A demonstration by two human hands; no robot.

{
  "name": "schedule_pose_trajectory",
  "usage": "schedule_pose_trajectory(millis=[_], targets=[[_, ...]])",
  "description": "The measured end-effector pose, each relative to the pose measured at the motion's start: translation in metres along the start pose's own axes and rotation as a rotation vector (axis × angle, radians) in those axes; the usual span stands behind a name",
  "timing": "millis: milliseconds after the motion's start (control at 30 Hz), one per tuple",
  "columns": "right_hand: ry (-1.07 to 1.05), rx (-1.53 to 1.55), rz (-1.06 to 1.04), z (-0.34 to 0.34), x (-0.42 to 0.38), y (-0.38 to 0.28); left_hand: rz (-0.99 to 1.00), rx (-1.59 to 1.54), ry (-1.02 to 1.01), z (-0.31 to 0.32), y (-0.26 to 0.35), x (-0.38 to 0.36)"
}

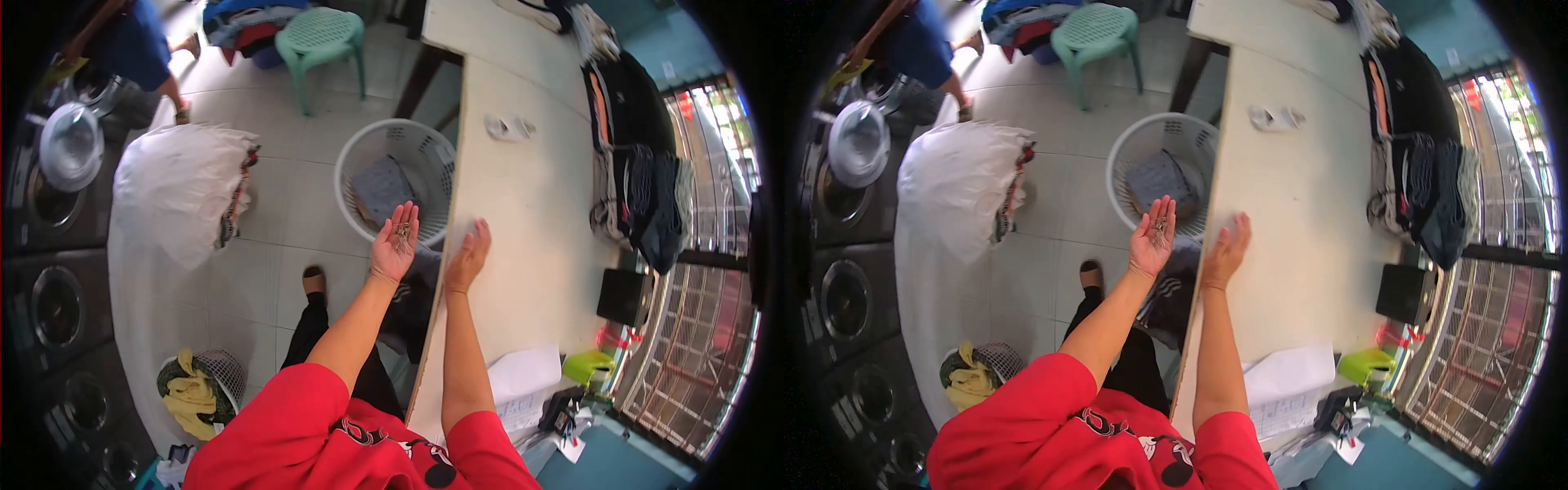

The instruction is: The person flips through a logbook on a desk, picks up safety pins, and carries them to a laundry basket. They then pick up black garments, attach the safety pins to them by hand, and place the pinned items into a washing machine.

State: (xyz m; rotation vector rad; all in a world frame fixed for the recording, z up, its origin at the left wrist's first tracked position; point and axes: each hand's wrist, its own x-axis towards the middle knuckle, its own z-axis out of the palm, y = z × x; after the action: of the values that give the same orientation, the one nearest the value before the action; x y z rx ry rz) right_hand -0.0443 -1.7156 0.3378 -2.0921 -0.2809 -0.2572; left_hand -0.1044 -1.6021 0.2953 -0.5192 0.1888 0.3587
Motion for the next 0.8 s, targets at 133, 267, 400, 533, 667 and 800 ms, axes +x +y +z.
schedule_pose_trajectory(millis=[133, 267, 400, 533, 667, 800], targets=[[-0.116, -0.437, -0.198, 0.000, -0.006, 0.017, 0.104, -0.087, -0.022, 0.061, 0.042, -0.016], [-0.164, -0.631, -0.114, 0.004, -0.001, 0.005, 0.208, -0.071, -0.256, 0.131, 0.111, -0.035], [-0.183, -0.710, -0.100, 0.002, -0.003, -0.003, 0.327, -0.153, -0.408, 0.202, 0.183, -0.059], [-0.236, -0.902, -0.054, 0.009, 0.003, 0.000, 0.437, -0.016, -0.543, 0.256, 0.251, -0.080], [-0.363, -0.954, 0.113, 0.010, 0.009, -0.005, 0.474, -0.013, -0.609, 0.284, 0.308, -0.118], [-0.425, -0.892, 0.237, 0.008, 0.017, -0.007, 0.702, 0.180, -0.567, 0.291, 0.357, -0.159]])
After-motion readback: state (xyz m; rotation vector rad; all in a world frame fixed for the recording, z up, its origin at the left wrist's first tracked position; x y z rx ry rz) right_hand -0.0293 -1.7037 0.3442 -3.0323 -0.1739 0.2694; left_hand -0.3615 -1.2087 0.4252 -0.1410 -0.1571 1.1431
